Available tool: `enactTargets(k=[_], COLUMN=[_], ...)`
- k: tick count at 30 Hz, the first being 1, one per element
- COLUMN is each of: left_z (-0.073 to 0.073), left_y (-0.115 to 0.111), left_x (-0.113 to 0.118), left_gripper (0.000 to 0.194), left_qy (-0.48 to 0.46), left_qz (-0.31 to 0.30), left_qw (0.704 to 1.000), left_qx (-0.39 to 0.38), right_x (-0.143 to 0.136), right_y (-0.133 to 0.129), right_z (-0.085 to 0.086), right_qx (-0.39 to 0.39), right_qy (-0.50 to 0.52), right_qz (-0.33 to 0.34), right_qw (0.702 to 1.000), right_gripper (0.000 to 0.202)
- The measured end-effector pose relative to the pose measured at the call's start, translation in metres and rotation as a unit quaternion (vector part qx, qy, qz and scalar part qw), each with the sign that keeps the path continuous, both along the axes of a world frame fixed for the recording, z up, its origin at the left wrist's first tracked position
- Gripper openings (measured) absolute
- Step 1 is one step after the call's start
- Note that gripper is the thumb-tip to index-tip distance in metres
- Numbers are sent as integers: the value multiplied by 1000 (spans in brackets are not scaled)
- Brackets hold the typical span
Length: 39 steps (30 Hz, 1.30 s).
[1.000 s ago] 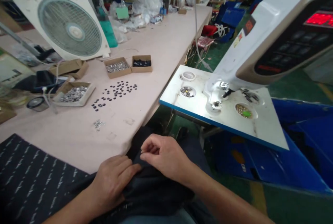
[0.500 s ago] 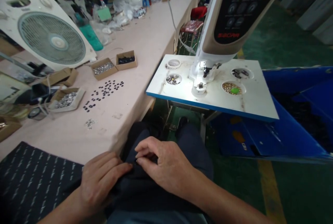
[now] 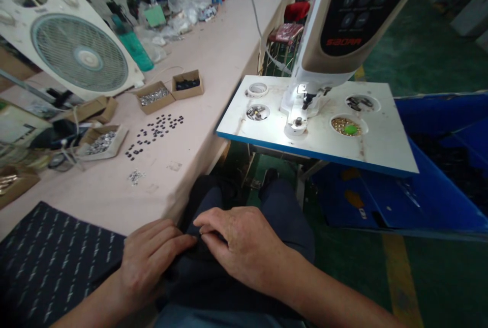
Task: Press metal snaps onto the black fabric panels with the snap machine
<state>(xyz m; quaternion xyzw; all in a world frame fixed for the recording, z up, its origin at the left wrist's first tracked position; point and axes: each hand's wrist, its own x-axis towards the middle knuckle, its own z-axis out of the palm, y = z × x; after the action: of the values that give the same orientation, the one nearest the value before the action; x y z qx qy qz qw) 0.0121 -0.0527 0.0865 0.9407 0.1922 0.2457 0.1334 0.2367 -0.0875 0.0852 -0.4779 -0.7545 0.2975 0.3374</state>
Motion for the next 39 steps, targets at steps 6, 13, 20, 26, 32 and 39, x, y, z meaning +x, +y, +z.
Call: enactTargets(k=[6, 13, 20, 26, 32, 39], left_z=[-1, -2, -2, -4, -5, -10], left_y=[-3, 1, 4, 13, 23, 21], left_x=[0, 6, 13, 12, 6, 7], left_gripper=[14, 19, 5, 16, 31, 32], left_qy=[-3, -2, 92, 85, 60, 37], left_qz=[36, 95, 201, 173, 98, 129], left_qw=[997, 974, 890, 807, 720, 676], left_qx=[-69, -204, -398, -559, -685, -725], right_x=[2, 12, -4, -3, 3, 5], right_y=[-1, -4, -2, 10, 19, 23], right_z=[8, 32, 8, 0, -2, -16], right_qx=[15, -64, -70, -207, -321, -407], right_qy=[-71, -58, -99, 30, 154, 243], right_qz=[37, 77, 71, 55, 84, 84], right_qw=[997, 993, 990, 976, 931, 876], right_gripper=[19, 60, 47, 36, 39, 45])
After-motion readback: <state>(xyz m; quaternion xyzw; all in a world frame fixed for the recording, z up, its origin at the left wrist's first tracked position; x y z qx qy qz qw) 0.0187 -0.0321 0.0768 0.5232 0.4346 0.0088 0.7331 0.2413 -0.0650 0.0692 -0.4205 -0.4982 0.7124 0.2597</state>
